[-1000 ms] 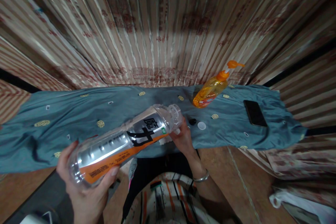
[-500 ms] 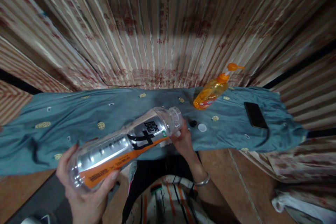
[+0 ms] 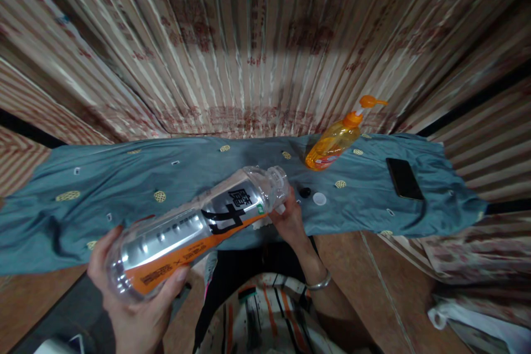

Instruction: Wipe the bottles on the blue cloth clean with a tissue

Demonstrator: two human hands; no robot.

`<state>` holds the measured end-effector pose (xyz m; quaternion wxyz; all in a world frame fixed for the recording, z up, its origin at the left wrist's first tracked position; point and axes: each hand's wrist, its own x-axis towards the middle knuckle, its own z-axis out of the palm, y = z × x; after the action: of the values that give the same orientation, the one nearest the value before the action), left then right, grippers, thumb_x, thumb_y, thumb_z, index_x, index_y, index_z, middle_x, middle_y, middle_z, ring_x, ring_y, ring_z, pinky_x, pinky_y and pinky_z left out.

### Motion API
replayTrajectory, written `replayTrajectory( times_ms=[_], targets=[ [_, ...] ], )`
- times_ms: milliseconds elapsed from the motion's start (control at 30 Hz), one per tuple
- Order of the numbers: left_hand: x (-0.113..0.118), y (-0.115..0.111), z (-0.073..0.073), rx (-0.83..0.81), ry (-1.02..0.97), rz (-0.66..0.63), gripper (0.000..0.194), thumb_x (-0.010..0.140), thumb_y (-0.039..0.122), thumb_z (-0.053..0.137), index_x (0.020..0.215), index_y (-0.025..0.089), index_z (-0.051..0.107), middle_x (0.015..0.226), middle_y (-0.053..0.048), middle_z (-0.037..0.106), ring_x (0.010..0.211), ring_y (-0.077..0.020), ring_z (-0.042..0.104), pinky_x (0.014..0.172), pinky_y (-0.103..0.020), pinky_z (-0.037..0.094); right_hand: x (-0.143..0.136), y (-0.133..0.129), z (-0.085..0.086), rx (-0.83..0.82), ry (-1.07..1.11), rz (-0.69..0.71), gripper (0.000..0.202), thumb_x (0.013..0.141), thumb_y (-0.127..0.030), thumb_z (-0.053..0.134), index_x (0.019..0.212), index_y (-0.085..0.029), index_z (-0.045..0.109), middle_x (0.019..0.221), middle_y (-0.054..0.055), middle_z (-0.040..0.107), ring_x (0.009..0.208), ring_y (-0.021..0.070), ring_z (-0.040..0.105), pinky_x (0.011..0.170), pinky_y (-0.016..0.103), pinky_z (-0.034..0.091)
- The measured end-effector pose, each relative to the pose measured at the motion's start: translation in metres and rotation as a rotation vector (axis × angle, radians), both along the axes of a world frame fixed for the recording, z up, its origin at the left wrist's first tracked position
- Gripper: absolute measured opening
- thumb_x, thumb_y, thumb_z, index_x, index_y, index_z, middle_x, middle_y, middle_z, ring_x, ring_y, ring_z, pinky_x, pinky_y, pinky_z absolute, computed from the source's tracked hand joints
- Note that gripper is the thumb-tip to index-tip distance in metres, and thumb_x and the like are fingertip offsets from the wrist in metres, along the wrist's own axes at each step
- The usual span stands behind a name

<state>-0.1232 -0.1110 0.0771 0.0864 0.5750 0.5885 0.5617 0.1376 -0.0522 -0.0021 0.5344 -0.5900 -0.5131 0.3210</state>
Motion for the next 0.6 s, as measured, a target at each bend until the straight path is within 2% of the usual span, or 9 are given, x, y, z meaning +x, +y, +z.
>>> replayTrajectory(
  times_ms=[133, 267, 400, 467, 600],
  targets=[
    [-0.005, 0.0001, -0.006, -0.004, -0.024, 0.007, 0.104, 0.047, 0.043, 0.091, 0.143, 0.037, 0.05, 0.128, -0.004, 0.062, 0.11, -0.0289, 0.064, 0.104, -0.051, 0.053, -0.0002, -0.0006, 0.0021, -0.006, 0.006, -0.007, 0.058, 0.082, -0.038, 0.071, 0.135, -0.02, 0.053, 0.119, 0.01, 0.075, 0.106, 0.0264, 0.073, 0.092, 0.04, 0.06],
    [-0.0062, 0.0001, -0.0057, 0.019, 0.001, -0.014, 0.104, 0.048, 0.04, 0.09, 0.143, 0.037, 0.049, 0.131, -0.003, 0.062, 0.114, -0.0264, 0.064, 0.104, -0.044, 0.052, -0.0003, -0.0009, 0.0022, 0.001, 0.01, -0.002, 0.057, 0.083, -0.04, 0.071, 0.134, -0.02, 0.053, 0.118, 0.011, 0.075, 0.105, 0.0263, 0.073, 0.092, 0.04, 0.06],
    [-0.0053, 0.0024, -0.0042, 0.064, 0.022, -0.056, 0.101, 0.05, 0.037, 0.09, 0.143, 0.036, 0.049, 0.126, -0.002, 0.063, 0.108, -0.0213, 0.065, 0.094, -0.034, 0.056, -0.0005, -0.001, 0.0025, -0.002, 0.018, -0.003, 0.057, 0.082, -0.041, 0.07, 0.132, -0.019, 0.053, 0.115, 0.011, 0.075, 0.102, 0.0264, 0.074, 0.089, 0.04, 0.061],
    [-0.0037, 0.0028, -0.0034, 0.06, 0.013, -0.053, 0.101, 0.05, 0.038, 0.09, 0.143, 0.036, 0.05, 0.127, -0.002, 0.062, 0.108, -0.0213, 0.064, 0.093, -0.034, 0.056, -0.0006, -0.0011, 0.0027, -0.008, 0.02, -0.009, 0.056, 0.082, -0.041, 0.071, 0.132, -0.019, 0.054, 0.114, 0.011, 0.076, 0.101, 0.0264, 0.074, 0.087, 0.04, 0.061],
    [-0.0001, 0.0026, -0.0014, 0.043, 0.011, -0.047, 0.099, 0.053, 0.039, 0.088, 0.144, 0.037, 0.048, 0.128, -0.002, 0.061, 0.111, -0.0232, 0.063, 0.101, -0.039, 0.054, -0.0004, -0.0012, 0.002, -0.014, 0.007, -0.006, 0.059, 0.083, -0.04, 0.071, 0.136, -0.021, 0.052, 0.119, 0.01, 0.075, 0.106, 0.0262, 0.073, 0.091, 0.04, 0.06]
  ],
)
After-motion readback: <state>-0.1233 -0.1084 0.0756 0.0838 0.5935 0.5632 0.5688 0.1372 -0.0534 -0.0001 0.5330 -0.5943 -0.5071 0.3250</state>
